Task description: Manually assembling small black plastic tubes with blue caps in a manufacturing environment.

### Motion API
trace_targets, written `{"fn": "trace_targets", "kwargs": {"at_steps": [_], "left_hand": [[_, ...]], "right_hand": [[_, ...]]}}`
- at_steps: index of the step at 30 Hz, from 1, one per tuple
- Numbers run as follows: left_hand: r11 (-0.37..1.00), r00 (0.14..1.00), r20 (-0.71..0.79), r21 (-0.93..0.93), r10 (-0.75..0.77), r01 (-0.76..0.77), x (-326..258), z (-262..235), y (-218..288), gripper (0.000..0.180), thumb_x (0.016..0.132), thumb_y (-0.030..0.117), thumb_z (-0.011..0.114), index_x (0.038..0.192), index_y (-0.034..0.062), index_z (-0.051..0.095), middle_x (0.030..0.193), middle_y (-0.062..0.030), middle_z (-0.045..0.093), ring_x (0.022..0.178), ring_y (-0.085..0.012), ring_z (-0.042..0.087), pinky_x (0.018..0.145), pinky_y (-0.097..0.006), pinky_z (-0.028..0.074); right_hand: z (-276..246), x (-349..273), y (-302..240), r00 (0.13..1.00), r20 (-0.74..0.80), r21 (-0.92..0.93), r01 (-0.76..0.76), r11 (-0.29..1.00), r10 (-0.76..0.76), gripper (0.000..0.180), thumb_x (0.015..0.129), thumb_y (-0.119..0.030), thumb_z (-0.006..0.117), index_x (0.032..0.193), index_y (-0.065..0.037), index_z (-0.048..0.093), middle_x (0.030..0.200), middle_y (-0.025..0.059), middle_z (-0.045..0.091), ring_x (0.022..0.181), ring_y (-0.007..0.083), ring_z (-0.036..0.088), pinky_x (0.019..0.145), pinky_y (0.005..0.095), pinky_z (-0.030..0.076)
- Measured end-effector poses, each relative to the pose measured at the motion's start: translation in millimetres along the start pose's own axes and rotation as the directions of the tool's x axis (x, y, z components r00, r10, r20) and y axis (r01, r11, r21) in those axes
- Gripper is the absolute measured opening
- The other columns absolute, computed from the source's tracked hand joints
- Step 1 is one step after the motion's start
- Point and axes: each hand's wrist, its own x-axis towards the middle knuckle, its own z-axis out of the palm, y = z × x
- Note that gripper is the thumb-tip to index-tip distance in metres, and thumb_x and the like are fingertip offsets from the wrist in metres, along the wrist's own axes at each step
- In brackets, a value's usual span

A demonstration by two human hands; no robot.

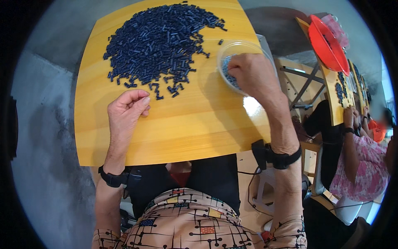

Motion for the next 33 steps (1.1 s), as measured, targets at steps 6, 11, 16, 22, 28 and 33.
{"fn": "trace_targets", "kwargs": {"at_steps": [6, 11, 16, 22, 28, 33], "left_hand": [[0.997, 0.997, 0.004, 0.034, 0.071, -0.071, 2.4, -3.7, -1.0, 0.013, 0.08, -0.001, 0.066, 0.093, -0.0016, 0.066, 0.076, -0.0021, 0.064, 0.062, -0.0048, 0.056, 0.056, -0.018, 0.047], [0.947, 0.976, -0.012, 0.245, 0.216, -0.206, 2.1, 0.0, -1.7, 0.011, 0.078, 0.0, 0.067, 0.089, 0.0014, 0.067, 0.078, -0.0045, 0.065, 0.061, -0.0087, 0.058, 0.056, -0.02, 0.047], [0.689, 0.872, 0.124, 0.564, 0.474, -0.455, 4.9, 8.3, -1.0, 0.011, 0.073, -0.001, 0.067, 0.083, 0.0031, 0.067, 0.077, -0.0075, 0.063, 0.065, -0.0175, 0.061, 0.057, -0.026, 0.048], [0.597, 0.85, 0.164, 0.646, 0.501, -0.476, 6.5, 14.2, 0.3, 0.012, 0.07, 0.0, 0.068, 0.081, 0.0041, 0.067, 0.078, -0.0072, 0.059, 0.068, -0.0209, 0.06, 0.06, -0.029, 0.048], [0.61, 0.853, 0.223, 0.617, 0.472, -0.498, 12.1, 26.9, 13.7, 0.016, 0.071, 0.002, 0.069, 0.086, 0.0034, 0.066, 0.084, -0.0067, 0.057, 0.07, -0.0213, 0.059, 0.062, -0.031, 0.048], [0.487, 0.805, 0.365, 0.653, 0.468, -0.58, 18.0, 36.3, 10.5, 0.017, 0.07, 0.005, 0.071, 0.086, 0.0035, 0.066, 0.083, -0.006, 0.055, 0.075, -0.0226, 0.058, 0.064, -0.033, 0.048]], "right_hand": [[-14.1, -7.2, -1.7, 0.925, 0.057, 0.451, -0.361, 0.817, 0.377, 0.009, 0.081, -0.006, 0.061, 0.087, 0.0, 0.065, 0.07, 0.0094, 0.066, 0.064, 0.0149, 0.064, 0.057, 0.0269, 0.049], [-16.8, -16.4, -5.8, 0.918, -0.008, 0.865, -0.192, 0.464, 0.395, 0.012, 0.087, -0.002, 0.054, 0.096, 0.003, 0.06, 0.084, 0.0096, 0.064, 0.069, 0.0115, 0.063, 0.059, 0.0207, 0.051], [-16.9, -17.2, -9.6, 0.915, -0.074, 0.797, -0.184, 0.575, 0.396, 0.012, 0.086, 0.001, 0.054, 0.097, 0.004, 0.059, 0.082, 0.0084, 0.063, 0.069, 0.0099, 0.061, 0.057, 0.021, 0.049], [-26.7, -28.4, -28.2, 0.897, -0.177, 0.776, -0.126, 0.618, 0.405, 0.012, 0.085, 0.0, 0.057, 0.096, 0.003, 0.059, 0.076, 0.0054, 0.061, 0.061, 0.0072, 0.055, 0.054, 0.0191, 0.044], [-25.0, -50.1, -46.7, 0.904, -0.218, 0.821, -0.033, 0.571, 0.367, 0.013, 0.083, -0.001, 0.063, 0.095, 0.002, 0.063, 0.077, 0.0029, 0.062, 0.062, 0.0056, 0.055, 0.053, 0.0176, 0.043], [-21.5, -63.5, -71.9, 0.928, -0.109, 0.83, -0.112, 0.547, 0.355, 0.012, 0.082, -0.001, 0.063, 0.094, 0.0, 0.067, 0.078, 0.0014, 0.062, 0.062, 0.0044, 0.055, 0.053, 0.0171, 0.043]]}}
